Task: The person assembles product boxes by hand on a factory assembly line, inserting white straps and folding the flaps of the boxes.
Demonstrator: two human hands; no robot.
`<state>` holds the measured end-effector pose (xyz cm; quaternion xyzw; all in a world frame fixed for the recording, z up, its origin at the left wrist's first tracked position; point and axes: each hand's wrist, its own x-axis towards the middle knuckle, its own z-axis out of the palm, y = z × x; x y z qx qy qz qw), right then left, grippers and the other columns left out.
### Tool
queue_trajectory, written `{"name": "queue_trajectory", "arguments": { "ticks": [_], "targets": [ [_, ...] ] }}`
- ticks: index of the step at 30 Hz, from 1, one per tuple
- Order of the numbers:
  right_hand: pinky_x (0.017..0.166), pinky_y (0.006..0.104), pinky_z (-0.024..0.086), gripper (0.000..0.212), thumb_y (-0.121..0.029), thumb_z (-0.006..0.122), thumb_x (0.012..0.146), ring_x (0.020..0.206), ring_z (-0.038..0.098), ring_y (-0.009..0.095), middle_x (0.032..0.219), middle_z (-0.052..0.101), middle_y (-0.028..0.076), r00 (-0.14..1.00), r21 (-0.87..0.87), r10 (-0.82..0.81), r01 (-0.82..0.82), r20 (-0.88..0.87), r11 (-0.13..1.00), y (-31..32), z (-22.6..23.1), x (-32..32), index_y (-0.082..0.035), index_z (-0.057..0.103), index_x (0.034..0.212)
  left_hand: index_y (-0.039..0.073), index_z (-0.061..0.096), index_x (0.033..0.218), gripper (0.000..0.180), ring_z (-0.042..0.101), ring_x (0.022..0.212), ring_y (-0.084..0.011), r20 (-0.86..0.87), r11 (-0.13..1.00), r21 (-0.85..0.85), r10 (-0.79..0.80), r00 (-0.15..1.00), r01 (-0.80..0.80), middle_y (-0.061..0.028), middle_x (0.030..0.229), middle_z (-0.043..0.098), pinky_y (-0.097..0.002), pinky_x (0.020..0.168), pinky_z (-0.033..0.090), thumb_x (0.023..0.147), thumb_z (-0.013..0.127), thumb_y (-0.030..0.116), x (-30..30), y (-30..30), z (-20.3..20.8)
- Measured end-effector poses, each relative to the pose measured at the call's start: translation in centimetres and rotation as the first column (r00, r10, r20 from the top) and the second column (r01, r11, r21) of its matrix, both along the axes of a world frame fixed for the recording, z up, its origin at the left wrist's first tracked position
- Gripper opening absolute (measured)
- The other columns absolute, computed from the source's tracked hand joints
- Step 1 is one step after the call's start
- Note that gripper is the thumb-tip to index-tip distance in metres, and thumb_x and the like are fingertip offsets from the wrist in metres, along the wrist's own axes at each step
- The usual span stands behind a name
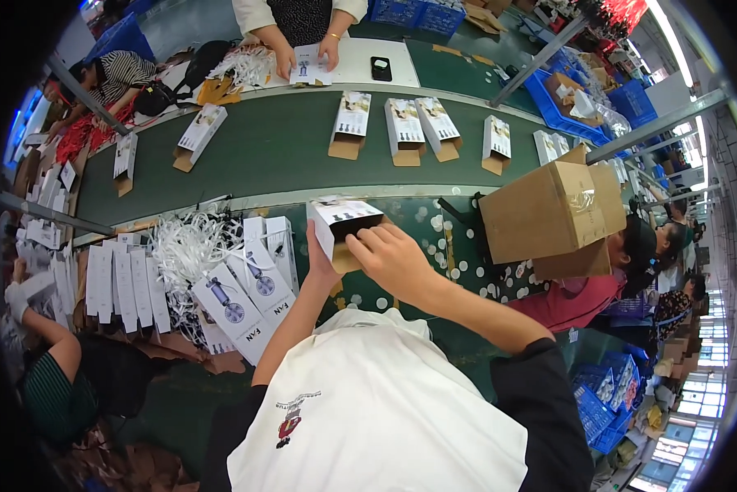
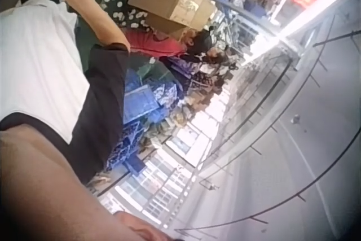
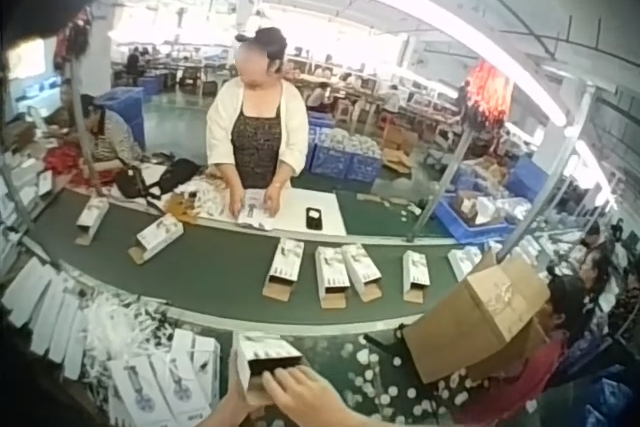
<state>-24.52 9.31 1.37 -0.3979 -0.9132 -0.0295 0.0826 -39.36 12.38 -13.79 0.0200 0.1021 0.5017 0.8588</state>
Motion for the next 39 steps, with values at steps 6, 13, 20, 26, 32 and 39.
{"name": "queue_trajectory", "arguments": {
  "ticks": [6,13,20,26,32,39],
  "targets": [
    [0.102,0.046,0.042,0.042,-0.022,0.065,0.081,0.112,0.053,0.037,0.114,0.056,0.019,0.998,0.181,-0.001,0.013,-0.066,0.983,0.0,-12.0,-4.0,0.0,0.058,0.117,0.009,0.037,0.144,0.06,0.046,0.128,-0.0278,-0.078,0.999,-0.03,0.022,0.997,-0.025,-0.0089,0.142,0.048,-0.0427,0.109,0.033,0.098,0.042,0.048,-5.7,2.1,-4.4],
    [0.108,0.0485,0.036,0.049,-0.013,0.068,0.078,0.125,0.046,0.038,0.126,0.052,0.019,0.983,-0.001,0.101,-0.102,-0.151,0.995,2.7,-19.3,-3.1,-0.001,0.055,0.123,0.006,0.038,0.13,0.055,0.057,0.112,-0.0216,-0.731,0.953,-0.012,0.198,0.653,-0.302,-0.0082,0.124,0.054,-0.0333,0.093,0.048,0.086,0.07,0.012,-7.7,3.8,-4.0],
    [0.111,0.0381,0.034,0.06,-0.003,0.059,0.088,0.132,0.042,0.024,0.142,0.043,0.012,-0.042,-0.661,-0.947,-0.706,-0.318,0.253,4.6,-21.9,-4.1,-0.002,0.034,0.142,0.005,0.031,0.133,0.07,0.052,0.116,-0.0191,-0.732,0.877,0.373,0.479,0.485,-0.304,-0.0103,0.125,0.05,-0.0322,0.099,0.043,0.077,0.072,-0.004,-6.2,6.7,-5.7],
    [0.092,0.036,0.047,0.025,-0.014,0.058,0.096,0.103,0.061,0.017,0.115,0.063,0.006,-0.359,-0.724,-0.912,-0.574,-0.198,0.383,7.1,-24.9,0.6,-0.001,0.057,0.118,0.007,0.029,0.137,0.074,0.049,0.122,-0.0203,-0.688,0.957,0.247,0.284,0.668,-0.152,-0.0091,0.129,0.048,-0.0347,0.104,0.04,0.078,0.071,-0.004,0.5,8.2,-9.5],
    [0.101,0.0428,0.045,0.036,-0.013,0.051,0.099,0.117,0.055,0.024,0.128,0.054,0.012,-0.369,-0.773,-0.927,-0.608,0.074,0.18,10.4,-26.7,3.6,-0.001,0.044,0.133,0.01,0.01,0.147,0.082,0.051,0.121,-0.0272,-0.524,0.978,-0.207,-0.133,0.842,0.026,-0.0141,0.132,0.049,-0.0457,0.103,0.041,0.087,0.066,0.009,1.4,10.6,-14.4],
    [0.104,0.0469,0.043,0.036,-0.006,0.046,0.099,0.118,0.054,0.028,0.132,0.054,0.012,-0.544,-0.716,-0.836,-0.553,-0.076,0.426,23.4,-28.7,5.5,-0.004,0.044,0.135,0.011,0.024,0.147,0.066,0.053,0.122,-0.0274,-0.753,0.983,-0.159,-0.179,0.633,0.089,-0.0174,0.136,0.049,-0.0409,0.101,0.044,0.092,0.059,0.022,-3.6,6.8,-9.6]
  ]
}}
